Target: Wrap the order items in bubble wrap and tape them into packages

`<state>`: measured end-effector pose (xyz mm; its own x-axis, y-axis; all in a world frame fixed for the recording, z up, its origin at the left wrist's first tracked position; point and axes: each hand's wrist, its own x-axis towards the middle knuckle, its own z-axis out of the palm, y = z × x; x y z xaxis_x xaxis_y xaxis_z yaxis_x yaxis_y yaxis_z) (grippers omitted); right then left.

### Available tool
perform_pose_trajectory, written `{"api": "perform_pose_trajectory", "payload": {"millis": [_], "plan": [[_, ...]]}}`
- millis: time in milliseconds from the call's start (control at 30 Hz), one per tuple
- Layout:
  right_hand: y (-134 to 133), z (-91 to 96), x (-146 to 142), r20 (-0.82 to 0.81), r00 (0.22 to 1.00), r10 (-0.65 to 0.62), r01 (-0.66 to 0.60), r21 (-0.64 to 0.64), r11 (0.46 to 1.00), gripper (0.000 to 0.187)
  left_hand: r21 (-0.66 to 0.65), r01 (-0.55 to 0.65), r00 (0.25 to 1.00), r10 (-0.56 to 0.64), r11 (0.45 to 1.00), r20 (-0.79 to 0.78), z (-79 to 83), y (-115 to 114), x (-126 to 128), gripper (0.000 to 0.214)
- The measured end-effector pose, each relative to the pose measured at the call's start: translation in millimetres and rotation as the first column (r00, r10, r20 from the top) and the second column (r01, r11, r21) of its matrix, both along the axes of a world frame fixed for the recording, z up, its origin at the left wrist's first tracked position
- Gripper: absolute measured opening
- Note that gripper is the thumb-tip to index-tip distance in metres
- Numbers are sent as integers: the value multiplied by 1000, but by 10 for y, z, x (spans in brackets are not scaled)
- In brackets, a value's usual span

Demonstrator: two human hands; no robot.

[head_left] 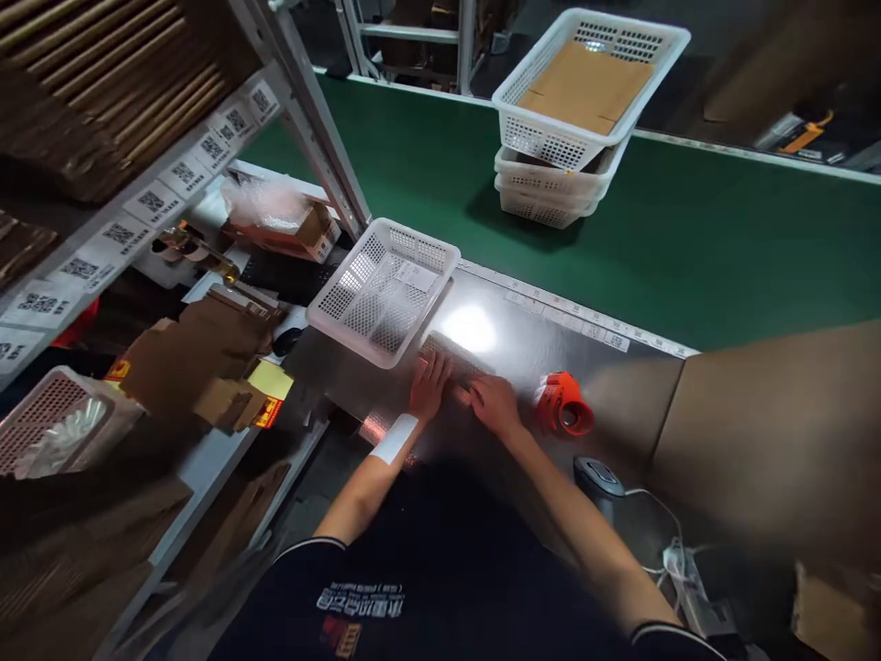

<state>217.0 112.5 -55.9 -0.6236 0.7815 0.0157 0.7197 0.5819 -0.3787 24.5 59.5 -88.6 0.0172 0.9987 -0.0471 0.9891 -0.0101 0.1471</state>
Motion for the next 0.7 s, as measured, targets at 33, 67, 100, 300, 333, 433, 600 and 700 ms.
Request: {"api": "perform_pose_trajectory", "payload": {"millis": [33,67,100,300,333,433,600,700], "plan": [[92,53,-18,-3,999,-37,37,-5,999,36,2,-4,1000,4,1000,-3,-39,-57,-10,68],[191,98,-47,0,998,-70,70,-6,997,40,2,-4,1000,4,1000,-6,-70,-109,-21,69],[290,132,-85,12,996,-91,92,-11,996,50,3,-3,1000,3,1000,-9,-93,-155,-31,69],[516,88,-357,207,978,31,18,-229,973,97,-3,-57,998,57,998,4,-30,-332,130,69],[476,64,-384,232,972,31,25,-233,972,95,-22,-87,996,88,996,29,4,-354,193,71],[286,8,-434,285,959,3,38,-138,990,82,-106,-197,968,210,975,135,105,-410,380,78],[-28,-63,-515,320,947,-34,30,19,999,61,-287,-388,804,474,876,360,154,-443,507,86],[-128,-139,-544,277,958,-70,34,133,990,59,-351,-448,509,557,822,656,100,-446,492,81]]}}
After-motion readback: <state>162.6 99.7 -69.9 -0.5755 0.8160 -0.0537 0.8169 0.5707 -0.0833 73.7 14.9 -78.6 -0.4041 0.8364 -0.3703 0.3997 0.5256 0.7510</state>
